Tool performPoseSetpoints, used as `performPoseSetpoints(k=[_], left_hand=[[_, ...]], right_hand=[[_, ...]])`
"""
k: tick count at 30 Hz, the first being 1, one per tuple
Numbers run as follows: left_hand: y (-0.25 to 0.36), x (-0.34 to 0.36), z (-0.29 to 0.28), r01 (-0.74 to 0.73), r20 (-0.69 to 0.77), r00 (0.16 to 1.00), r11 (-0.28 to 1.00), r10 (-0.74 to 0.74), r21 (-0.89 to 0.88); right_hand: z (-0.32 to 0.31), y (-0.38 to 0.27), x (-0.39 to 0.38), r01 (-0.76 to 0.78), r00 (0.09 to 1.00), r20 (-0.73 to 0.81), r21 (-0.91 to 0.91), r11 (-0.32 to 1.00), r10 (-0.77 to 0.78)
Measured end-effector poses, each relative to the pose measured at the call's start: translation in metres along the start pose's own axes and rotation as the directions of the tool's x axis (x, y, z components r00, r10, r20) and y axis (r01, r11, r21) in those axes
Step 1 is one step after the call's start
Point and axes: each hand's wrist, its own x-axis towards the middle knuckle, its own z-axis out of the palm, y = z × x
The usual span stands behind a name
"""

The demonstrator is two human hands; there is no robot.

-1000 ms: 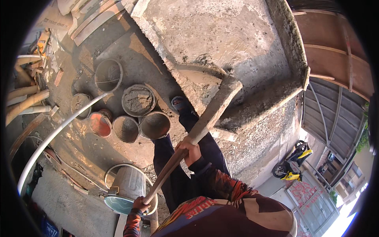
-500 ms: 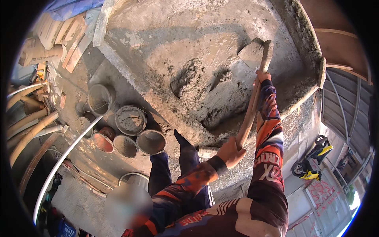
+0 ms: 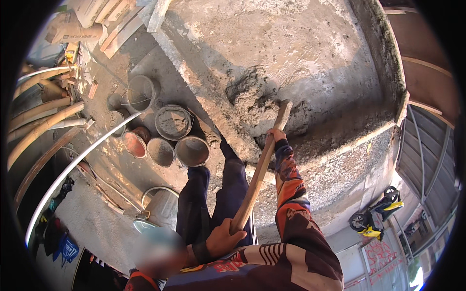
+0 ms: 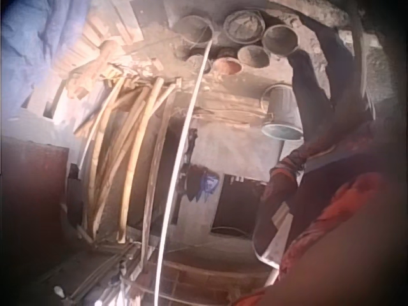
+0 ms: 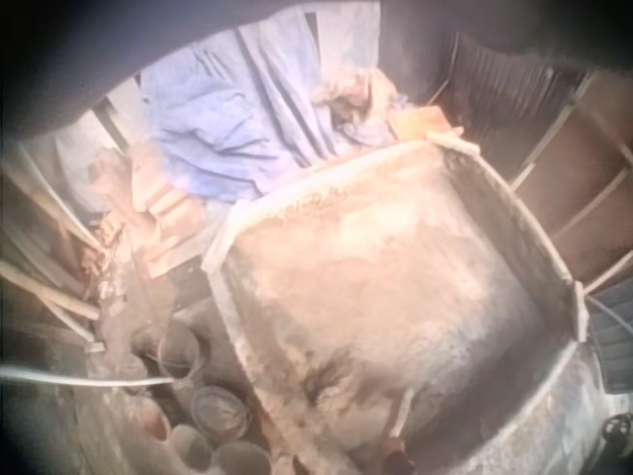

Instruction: The person mixes cement in a wheelbarrow using a hoe, then scoops the mixture into several buckets. The person carries a bucket and a trowel to a wall and applies the cement to the wall surface.

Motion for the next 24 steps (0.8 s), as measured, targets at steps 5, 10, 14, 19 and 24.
performPoseSetpoints(k=[5,10,14,19,24], left_hand=[[0.008,-0.065,-0.019,-0.223,0.067,0.965,0.927,0.254,-0.302],[0.026,-0.113,-0.049,-0.572,0.228,0.686,0.705,0.691,-0.419],[0.017,-0.159,-0.050,-0.739,0.141,0.449,0.456,0.882,-0.496],[-0.033,-0.238,-0.080,-0.798,0.048,0.241,0.226,0.969,-0.559],[-0.109,-0.293,-0.106,-0.824,-0.046,0.109,0.064,0.993,-0.564]], right_hand=[[0.014,-0.003,-0.059,-0.039,0.994,0.105,-0.006,0.999,0.039],[-0.008,-0.048,-0.140,-0.053,0.989,0.146,0.207,0.977,0.023],[-0.007,-0.077,-0.221,-0.189,0.974,0.180,0.299,0.935,0.140],[0.047,-0.089,-0.328,-0.012,0.995,0.103,0.254,0.967,-0.015],[0.136,-0.081,-0.393,-0.128,0.964,0.254,0.157,0.979,0.085]])
